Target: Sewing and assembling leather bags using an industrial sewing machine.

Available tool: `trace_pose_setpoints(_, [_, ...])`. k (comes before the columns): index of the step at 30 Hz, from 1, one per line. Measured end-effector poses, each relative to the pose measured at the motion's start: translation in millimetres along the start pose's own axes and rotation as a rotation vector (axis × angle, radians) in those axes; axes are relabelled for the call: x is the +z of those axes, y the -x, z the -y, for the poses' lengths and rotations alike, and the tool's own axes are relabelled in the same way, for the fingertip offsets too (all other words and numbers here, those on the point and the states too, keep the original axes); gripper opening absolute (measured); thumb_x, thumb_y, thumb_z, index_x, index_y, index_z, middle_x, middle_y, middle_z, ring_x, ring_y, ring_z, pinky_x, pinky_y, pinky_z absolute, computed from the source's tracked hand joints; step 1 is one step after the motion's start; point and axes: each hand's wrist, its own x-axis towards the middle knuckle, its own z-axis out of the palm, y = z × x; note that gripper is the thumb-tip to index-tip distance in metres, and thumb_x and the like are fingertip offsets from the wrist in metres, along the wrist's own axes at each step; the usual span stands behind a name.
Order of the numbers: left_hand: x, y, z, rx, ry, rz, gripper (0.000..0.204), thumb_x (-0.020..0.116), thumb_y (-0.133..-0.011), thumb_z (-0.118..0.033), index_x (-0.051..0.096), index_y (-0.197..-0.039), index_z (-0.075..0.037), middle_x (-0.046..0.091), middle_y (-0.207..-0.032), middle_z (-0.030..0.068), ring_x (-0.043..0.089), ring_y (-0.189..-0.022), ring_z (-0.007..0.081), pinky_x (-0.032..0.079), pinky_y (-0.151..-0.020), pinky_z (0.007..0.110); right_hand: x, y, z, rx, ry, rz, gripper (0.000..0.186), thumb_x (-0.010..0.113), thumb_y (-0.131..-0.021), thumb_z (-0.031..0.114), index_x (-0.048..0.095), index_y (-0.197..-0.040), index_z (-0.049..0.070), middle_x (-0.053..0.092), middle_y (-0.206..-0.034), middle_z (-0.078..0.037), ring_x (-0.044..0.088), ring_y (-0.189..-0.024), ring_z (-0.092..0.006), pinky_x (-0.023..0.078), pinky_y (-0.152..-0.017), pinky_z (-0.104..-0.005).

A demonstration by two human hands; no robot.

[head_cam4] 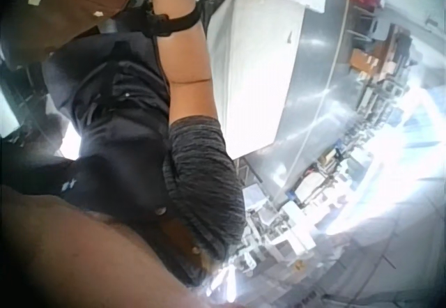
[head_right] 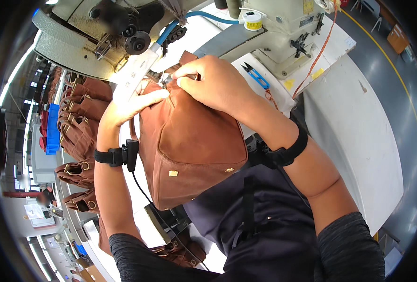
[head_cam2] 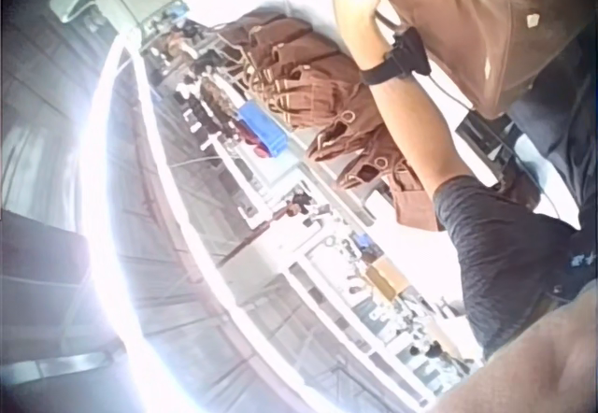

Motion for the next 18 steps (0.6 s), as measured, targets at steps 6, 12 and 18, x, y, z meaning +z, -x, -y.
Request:
trace_pose_setpoints(6, [0, 3, -2, -0.075, 0.042, -0.042, 0.047, 0.089, -0.090, -0.014, 0.071, -0.131, 0.000, 0.066, -0.093, -0.0014, 0.057, -0.082, 0.0081, 0.051, -0.075, 0.026, 5, 1, -4, -0.038, -0.068, -0.025, 0.028, 0.071, -0.102, 0.017, 0.081, -0.125, 0.005, 0.080, -0.092, -0.007, 0.065, -0.078, -0.0088, 0.052, -0.075, -0.0271])
trace_pose_setpoints(12, [-33, 71, -103, -0.698, 0.027, -0.155, 0.015, 0.076, -0.094, -0.011, 0.067, -0.094, 0.000, 0.069, -0.088, 0.0031, 0.062, -0.080, 0.0121, 0.048, -0.077, 0.028, 20, 40, -11, -0.006, -0.373, -0.156, 0.026, 0.071, -0.106, 0.014, 0.063, -0.127, 0.001, 0.077, -0.097, -0.002, 0.061, -0.083, -0.0028, 0.048, -0.072, -0.0225])
trace_pose_setpoints(18, [-6, 172, -204, -0.683, 0.718, 0.374, 0.081, 0.044, -0.108, -0.068, 0.074, -0.106, 0.007, 0.078, -0.107, 0.0218, 0.073, -0.083, 0.0275, 0.055, -0.074, 0.034, 42, 47, -23, 0.258, -0.994, -0.029, 0.041, 0.077, -0.103, 0.036, 0.074, -0.123, 0.001, 0.073, -0.114, -0.005, 0.064, -0.103, -0.0115, 0.051, -0.093, -0.0290])
